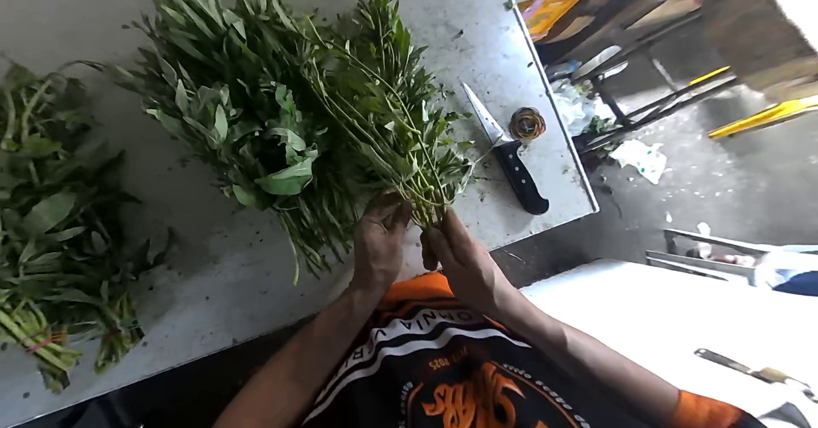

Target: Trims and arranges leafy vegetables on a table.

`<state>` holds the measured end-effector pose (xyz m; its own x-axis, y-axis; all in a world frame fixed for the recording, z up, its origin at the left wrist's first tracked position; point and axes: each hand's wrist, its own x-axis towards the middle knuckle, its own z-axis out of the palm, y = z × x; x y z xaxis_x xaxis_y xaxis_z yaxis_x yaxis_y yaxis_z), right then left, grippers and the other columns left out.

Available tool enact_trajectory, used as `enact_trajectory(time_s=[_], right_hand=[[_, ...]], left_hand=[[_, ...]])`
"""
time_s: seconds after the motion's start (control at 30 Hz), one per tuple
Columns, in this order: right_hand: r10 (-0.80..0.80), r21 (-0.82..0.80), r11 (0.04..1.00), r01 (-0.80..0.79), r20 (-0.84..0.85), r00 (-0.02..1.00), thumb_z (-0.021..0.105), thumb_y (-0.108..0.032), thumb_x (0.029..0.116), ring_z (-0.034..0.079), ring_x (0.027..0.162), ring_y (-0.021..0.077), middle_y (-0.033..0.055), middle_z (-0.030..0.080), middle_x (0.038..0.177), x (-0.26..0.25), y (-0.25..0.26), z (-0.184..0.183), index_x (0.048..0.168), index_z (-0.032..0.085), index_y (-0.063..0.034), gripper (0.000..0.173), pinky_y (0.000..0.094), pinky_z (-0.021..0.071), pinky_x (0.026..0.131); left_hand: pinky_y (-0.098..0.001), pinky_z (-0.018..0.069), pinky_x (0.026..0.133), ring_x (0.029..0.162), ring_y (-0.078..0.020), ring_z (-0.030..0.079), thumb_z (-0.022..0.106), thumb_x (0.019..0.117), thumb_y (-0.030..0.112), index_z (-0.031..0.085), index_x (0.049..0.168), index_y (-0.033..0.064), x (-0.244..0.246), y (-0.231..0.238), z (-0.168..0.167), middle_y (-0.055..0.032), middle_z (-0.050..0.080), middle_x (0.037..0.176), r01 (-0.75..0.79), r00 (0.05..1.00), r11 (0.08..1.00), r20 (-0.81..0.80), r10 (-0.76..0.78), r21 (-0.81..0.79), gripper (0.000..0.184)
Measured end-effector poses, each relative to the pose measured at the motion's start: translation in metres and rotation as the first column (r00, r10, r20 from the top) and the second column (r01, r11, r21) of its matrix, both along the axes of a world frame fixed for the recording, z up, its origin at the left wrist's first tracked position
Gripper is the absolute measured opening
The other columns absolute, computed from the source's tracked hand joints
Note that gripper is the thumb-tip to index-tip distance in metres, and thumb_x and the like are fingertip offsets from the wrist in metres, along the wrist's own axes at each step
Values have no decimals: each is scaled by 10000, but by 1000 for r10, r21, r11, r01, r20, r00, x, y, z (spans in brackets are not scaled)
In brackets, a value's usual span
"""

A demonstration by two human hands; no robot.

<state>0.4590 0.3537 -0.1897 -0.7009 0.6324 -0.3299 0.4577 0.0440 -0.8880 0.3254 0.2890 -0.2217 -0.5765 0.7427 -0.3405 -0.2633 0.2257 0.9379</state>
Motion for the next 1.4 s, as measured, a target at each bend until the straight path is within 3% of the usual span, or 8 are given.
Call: enact_trajectory(time_s=[0.1,0.2,0.33,0.53,0.73,1.1,1.3,1.4], right_hand=[[54,101,993,-63,87,995,372,-209,1106,618,721,68,24,619,879,6,7,1,1607,213,-17,559,261,567,701],[73,157,984,-86,89,993,376,-219,1107,600,703,66,13,610,848,18,18,1,1533,375,-17,472,255,553,684],[122,232,964,-131,53,991,380,-236,1107,603,703,33,-15,606,818,29,34,9,1289,568,-16,342,214,547,682],[275,124,955,-271,-18,961,399,-223,1100,594,676,18,-38,592,790,35,60,43,1138,600,-62,261,202,534,647],[364,34,931,-363,-159,918,401,-222,1103,583,650,21,-52,587,772,60,110,63,1155,606,-78,255,202,527,614],[351,-9,929,-370,-292,890,461,-226,1096,572,585,36,-29,591,729,83,183,36,1265,600,-80,263,200,521,569],[168,325,938,-119,-128,977,623,-242,1026,654,652,150,41,687,826,124,253,-19,1321,633,-124,318,385,592,620],[17,513,858,18,-63,998,665,-137,989,693,810,213,112,705,1006,139,286,-60,1166,715,-74,194,427,603,751]], left_hand=[[-357,603,922,1005,-184,714,567,1032,108,553,1373,-25,-3,-10,14,-134,677,1231,83,986,996,139,-87,37,366],[-346,600,949,1125,-168,691,578,1012,169,563,1400,-26,-4,-33,35,-134,632,1363,115,958,987,-274,-81,109,434],[-370,489,1091,1287,-193,591,643,994,198,705,1215,102,-16,-25,56,-89,681,1279,289,463,947,-886,-13,137,249],[-727,162,1192,1515,-277,341,576,1031,187,592,1431,161,-32,43,54,-41,548,1509,623,-169,728,-958,-233,-287,401],[-591,326,1200,1158,-252,681,559,1037,154,666,1247,61,-25,76,69,-108,725,1116,672,-172,682,-956,-236,-289,254],[-502,481,1023,982,-262,715,580,1010,220,686,1146,56,6,115,61,-107,733,1018,438,-257,752,-870,-420,-492,237],[-515,507,1004,1129,-350,634,522,1052,263,569,1254,-36,-23,106,116,-226,642,1174,263,72,913,-938,-340,-311,364],[-409,540,936,1035,-170,648,474,1081,210,627,1207,58,-101,86,171,-45,666,1116,260,382,946,-921,81,191,250]])
